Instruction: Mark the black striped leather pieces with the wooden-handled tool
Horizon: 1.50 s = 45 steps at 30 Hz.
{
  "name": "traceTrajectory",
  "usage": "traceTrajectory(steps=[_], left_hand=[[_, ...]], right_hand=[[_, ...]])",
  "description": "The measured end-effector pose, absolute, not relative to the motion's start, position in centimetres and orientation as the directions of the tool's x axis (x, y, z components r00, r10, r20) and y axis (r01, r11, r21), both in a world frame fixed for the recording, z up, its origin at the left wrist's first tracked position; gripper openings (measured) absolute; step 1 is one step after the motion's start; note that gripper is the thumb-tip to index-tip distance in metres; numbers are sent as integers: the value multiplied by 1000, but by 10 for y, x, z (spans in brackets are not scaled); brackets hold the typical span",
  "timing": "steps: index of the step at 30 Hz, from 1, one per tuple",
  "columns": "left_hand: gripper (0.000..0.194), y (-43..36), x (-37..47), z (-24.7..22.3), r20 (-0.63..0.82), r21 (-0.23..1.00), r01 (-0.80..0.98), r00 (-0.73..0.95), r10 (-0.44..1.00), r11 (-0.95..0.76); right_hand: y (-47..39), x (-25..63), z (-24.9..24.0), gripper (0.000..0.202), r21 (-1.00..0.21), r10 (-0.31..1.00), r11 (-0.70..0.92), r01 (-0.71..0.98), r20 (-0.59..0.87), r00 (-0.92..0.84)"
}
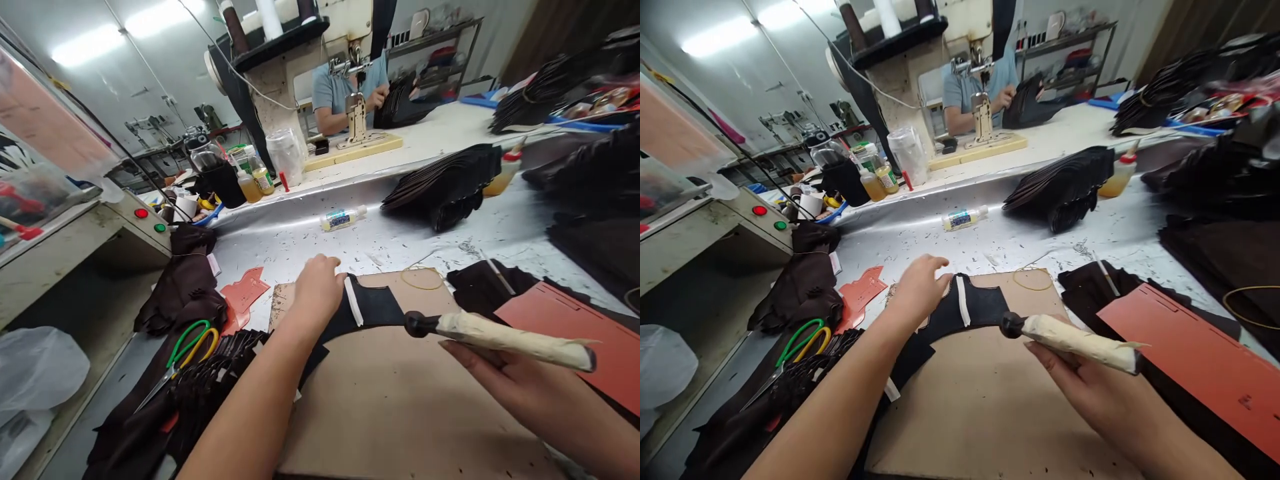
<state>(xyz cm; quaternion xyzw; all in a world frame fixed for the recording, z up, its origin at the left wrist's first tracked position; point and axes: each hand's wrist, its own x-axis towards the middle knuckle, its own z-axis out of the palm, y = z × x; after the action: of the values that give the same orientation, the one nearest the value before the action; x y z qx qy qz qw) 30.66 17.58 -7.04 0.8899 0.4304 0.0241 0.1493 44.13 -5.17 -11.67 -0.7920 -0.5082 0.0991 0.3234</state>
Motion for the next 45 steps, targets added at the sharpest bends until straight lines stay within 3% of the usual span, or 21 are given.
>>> traceTrajectory(steps=[3,6,11,14,18,26,33,37,41,45], left_hand=[[19,195,353,-90,-238,277,778,624,745,-563],[17,188,361,-102,-294,331,750,659,693,-573],[4,120,341,-116,-416,525,655,754,508,-543],[9,83,328,-127,-425,542,660,749,508,-520],[13,69,320,-140,-351,521,665,738,576,-535],[10,75,316,-155,-171,608,589,752,636,-533],[15,71,298,-179,280,534,297,822,497,-791],[17,69,292,-183,434,424,197,813,389,-884],[18,67,293,-180,458,354,177,823,335,-918],[20,66,294,-177,436,332,181,841,321,-926]], right_hand=[[-60,446,-117,35,-619,886,-240,748,175,430],[-71,457,-120,34,-608,858,-288,740,179,482],[-71,462,-112,29,-687,875,-267,676,121,469],[-65,456,-106,23,-749,933,-234,620,7,361],[-59,446,-113,23,-724,951,-280,631,-122,283],[-51,440,-133,25,-585,919,-367,723,-105,381],[-51,440,-131,28,-543,904,-417,729,-160,397],[-50,442,-130,26,-570,916,-388,725,-149,373],[-47,444,-119,22,-631,933,-343,696,-142,330],[-39,444,-111,21,-751,955,-209,627,-18,296]])
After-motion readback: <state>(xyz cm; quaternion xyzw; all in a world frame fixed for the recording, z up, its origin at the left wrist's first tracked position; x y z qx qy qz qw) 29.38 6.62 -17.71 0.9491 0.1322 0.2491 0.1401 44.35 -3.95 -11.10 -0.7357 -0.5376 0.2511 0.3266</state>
